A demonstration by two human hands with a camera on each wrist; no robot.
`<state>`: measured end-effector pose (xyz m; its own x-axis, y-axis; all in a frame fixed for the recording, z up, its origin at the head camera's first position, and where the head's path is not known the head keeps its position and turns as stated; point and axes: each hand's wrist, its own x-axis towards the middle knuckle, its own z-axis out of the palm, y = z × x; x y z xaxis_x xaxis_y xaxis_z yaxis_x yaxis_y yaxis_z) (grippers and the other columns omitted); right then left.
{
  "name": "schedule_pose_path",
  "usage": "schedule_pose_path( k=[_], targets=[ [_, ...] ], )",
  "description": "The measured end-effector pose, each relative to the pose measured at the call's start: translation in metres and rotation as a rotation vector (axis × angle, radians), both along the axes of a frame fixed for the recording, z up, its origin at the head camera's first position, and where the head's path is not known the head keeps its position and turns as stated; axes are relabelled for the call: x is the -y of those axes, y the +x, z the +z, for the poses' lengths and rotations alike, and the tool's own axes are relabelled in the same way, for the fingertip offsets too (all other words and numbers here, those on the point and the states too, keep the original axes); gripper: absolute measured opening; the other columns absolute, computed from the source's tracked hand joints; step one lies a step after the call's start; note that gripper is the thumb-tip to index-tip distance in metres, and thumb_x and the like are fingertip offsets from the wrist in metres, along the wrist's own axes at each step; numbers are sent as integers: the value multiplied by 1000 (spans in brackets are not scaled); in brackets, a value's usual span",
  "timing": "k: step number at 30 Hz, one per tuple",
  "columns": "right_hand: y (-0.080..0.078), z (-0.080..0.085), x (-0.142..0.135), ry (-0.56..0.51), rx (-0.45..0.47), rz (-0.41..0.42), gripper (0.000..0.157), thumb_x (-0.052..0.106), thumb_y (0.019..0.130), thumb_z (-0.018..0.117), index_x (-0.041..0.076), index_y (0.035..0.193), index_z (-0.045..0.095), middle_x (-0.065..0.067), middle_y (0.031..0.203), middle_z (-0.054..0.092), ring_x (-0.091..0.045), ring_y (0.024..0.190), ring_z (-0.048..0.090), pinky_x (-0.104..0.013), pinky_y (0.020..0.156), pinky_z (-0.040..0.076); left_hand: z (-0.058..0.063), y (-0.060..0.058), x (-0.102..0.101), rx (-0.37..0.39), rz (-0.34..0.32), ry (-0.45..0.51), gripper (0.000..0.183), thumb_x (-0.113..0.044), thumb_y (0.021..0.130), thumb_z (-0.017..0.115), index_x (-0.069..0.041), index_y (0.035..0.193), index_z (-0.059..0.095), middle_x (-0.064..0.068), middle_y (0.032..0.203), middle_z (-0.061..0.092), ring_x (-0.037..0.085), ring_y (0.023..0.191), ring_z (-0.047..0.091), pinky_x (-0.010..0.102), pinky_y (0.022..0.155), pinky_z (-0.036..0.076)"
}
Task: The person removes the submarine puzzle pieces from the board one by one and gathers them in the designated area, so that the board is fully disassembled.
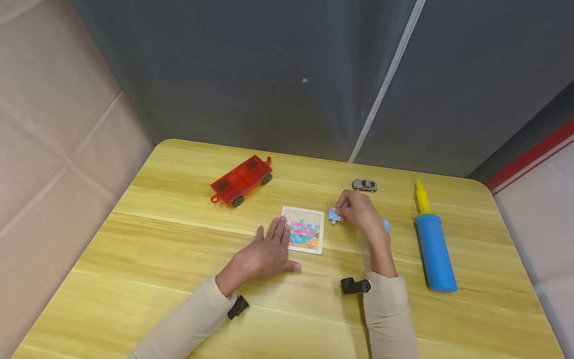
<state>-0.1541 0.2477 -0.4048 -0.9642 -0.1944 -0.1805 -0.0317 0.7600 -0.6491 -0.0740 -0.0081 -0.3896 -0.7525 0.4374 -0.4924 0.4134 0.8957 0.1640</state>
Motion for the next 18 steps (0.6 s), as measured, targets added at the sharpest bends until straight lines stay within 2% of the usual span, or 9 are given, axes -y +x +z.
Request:
schedule_pose_path(
  k=[7, 12, 15, 18],
  targets=[
    [2, -1, -4, 154, 8, -70, 7, -3, 102, 71, -2, 97, 67, -14, 87, 67, -26, 78, 57, -33, 70, 46, 1, -1, 2, 2, -16, -3, 94, -62, 110, 53, 2, 172, 25, 23, 183, 10, 37, 172, 9, 61, 134, 25],
    [4, 0, -1, 219, 26, -110, 5, 1, 103, 71, 0, 100, 67, -16, 92, 67, -30, 82, 58, -41, 73, 47, 0, -2, 2, -11, -28, -8, 92, -60, 111, 54, 2, 172, 27, 23, 183, 12, 36, 172, 12, 59, 133, 27],
    [6, -1, -1, 248, 16, -115, 4, 2, 104, 69, 0, 101, 67, -17, 93, 67, -30, 82, 58, -44, 72, 49, 0, -2, 2, -20, -30, -9, 91, -59, 111, 55, 3, 172, 27, 23, 183, 13, 36, 171, 13, 58, 133, 29],
    [8, -5, 1, 276, -36, -100, 4, 2, 104, 69, -1, 102, 69, -20, 95, 71, -32, 83, 62, -49, 75, 53, 0, -1, 3, -29, -33, -12, 90, -58, 111, 55, 3, 171, 28, 23, 182, 15, 37, 171, 15, 57, 133, 30]
  ],
)
